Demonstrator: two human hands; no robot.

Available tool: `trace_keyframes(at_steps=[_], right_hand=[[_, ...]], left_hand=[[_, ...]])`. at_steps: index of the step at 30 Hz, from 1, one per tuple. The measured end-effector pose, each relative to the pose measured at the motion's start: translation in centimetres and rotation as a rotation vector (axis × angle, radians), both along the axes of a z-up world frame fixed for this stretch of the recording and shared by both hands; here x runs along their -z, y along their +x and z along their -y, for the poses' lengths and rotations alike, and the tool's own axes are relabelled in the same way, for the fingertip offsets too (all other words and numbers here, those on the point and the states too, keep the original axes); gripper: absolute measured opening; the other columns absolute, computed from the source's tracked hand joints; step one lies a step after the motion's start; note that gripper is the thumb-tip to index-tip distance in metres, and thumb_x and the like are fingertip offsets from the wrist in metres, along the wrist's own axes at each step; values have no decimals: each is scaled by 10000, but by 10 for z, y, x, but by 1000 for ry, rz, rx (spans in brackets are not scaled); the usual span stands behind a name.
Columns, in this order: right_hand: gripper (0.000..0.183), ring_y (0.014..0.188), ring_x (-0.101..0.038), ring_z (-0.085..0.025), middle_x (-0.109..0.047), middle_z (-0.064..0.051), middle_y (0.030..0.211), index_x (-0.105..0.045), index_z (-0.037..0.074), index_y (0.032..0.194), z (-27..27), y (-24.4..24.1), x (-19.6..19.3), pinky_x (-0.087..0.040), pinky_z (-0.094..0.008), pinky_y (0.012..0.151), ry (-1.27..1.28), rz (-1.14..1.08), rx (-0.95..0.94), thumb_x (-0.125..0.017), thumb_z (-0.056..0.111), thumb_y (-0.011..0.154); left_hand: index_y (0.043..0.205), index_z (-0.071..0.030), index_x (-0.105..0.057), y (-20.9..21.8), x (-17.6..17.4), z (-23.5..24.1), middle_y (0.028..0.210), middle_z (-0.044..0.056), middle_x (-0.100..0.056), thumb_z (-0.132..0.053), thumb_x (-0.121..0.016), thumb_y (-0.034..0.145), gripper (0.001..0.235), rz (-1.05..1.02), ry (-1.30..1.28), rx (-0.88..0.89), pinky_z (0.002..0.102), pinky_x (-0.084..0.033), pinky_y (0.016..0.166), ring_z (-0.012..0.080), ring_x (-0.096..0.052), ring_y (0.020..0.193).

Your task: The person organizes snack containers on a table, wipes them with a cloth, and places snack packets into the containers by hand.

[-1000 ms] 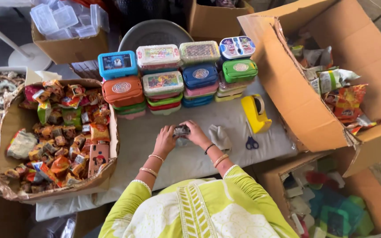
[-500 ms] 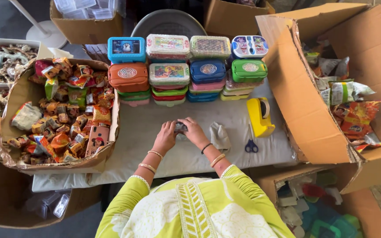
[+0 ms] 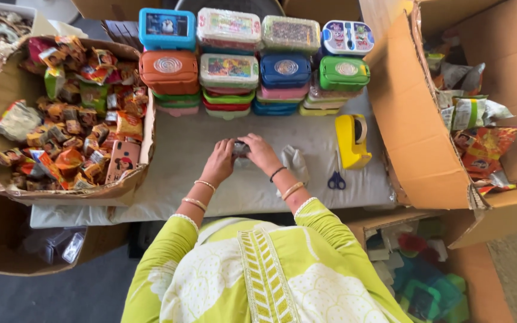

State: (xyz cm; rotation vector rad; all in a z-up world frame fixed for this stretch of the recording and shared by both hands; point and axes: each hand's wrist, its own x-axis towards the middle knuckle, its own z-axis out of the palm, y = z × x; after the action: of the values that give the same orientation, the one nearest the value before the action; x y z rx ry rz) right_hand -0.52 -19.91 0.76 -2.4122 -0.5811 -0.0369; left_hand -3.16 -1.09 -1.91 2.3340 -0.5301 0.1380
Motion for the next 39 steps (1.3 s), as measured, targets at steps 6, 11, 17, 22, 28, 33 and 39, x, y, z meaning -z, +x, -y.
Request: trace_keyframes(at_steps=[6, 11, 17, 22, 28, 33, 39], right_hand=[[478, 1082, -620, -355, -654, -121, 1089, -682, 98, 1214, -3, -8, -14, -527, -424, 926, -14, -17, 21, -792, 54, 751], [480, 1082, -615, -353, -644, -120, 1082, -669, 101, 1212, -1, -6, -8, -520, -428, 916, -33, -26, 41, -836, 134, 764], [543, 1085, -605, -357, -635, -127, 1090, -650, 86, 1208, -1, -3, -12, -510, -428, 926, -29, -28, -10, -859, 140, 709], [546, 1095, -609, -349, -641, -116, 1097, -656, 98, 1228, -1, -12, -13, -515, -423, 934, -42, -20, 16, -844, 95, 716], [527, 1088, -610, -355, -650, -117, 1090, -659, 94, 1203, 6, -6, -7, -513, -433, 926, 9, 18, 42, -850, 101, 712], [362, 1000, -679, -299, -704, -124, 1072, -698, 60, 1167, 10, 10, 21, -543, -382, 887, 226, -181, 69, -822, 140, 836], [301, 883, -735, -185, -772, -92, 1035, -729, 61, 1151, 1, 11, 60, -580, -324, 806, 390, -344, 210, -795, 164, 875]], left_hand=[[1376, 26, -485, -1, -1, -1, 1304, 238, -566, -45, -710, 854, 573, -5, -23, 12, 465, -478, 1028, 431, -522, 1245], [1397, 37, -484, 1, 1, 1, 1309, 240, -567, -62, -706, 877, 574, 7, -14, 11, 460, -473, 1031, 426, -523, 1248], [1414, 61, -475, 1, 2, 1, 1290, 241, -567, -64, -708, 868, 607, 33, 18, 27, 461, -464, 1041, 423, -525, 1227], [1409, 66, -479, -1, -1, 2, 1295, 239, -568, -57, -709, 861, 607, 31, 3, 19, 458, -462, 1036, 424, -520, 1224], [1412, 55, -492, 0, -1, 5, 1290, 219, -574, -56, -704, 863, 599, 49, 23, 45, 453, -462, 1043, 409, -527, 1220], [1403, 52, -488, -2, -1, 2, 1296, 212, -572, -89, -706, 874, 590, 15, 26, 38, 457, -460, 1027, 408, -519, 1225], [1382, 34, -501, -3, 5, 1, 1339, 219, -557, -141, -701, 904, 547, 32, 54, 36, 457, -464, 1054, 399, -522, 1248]])
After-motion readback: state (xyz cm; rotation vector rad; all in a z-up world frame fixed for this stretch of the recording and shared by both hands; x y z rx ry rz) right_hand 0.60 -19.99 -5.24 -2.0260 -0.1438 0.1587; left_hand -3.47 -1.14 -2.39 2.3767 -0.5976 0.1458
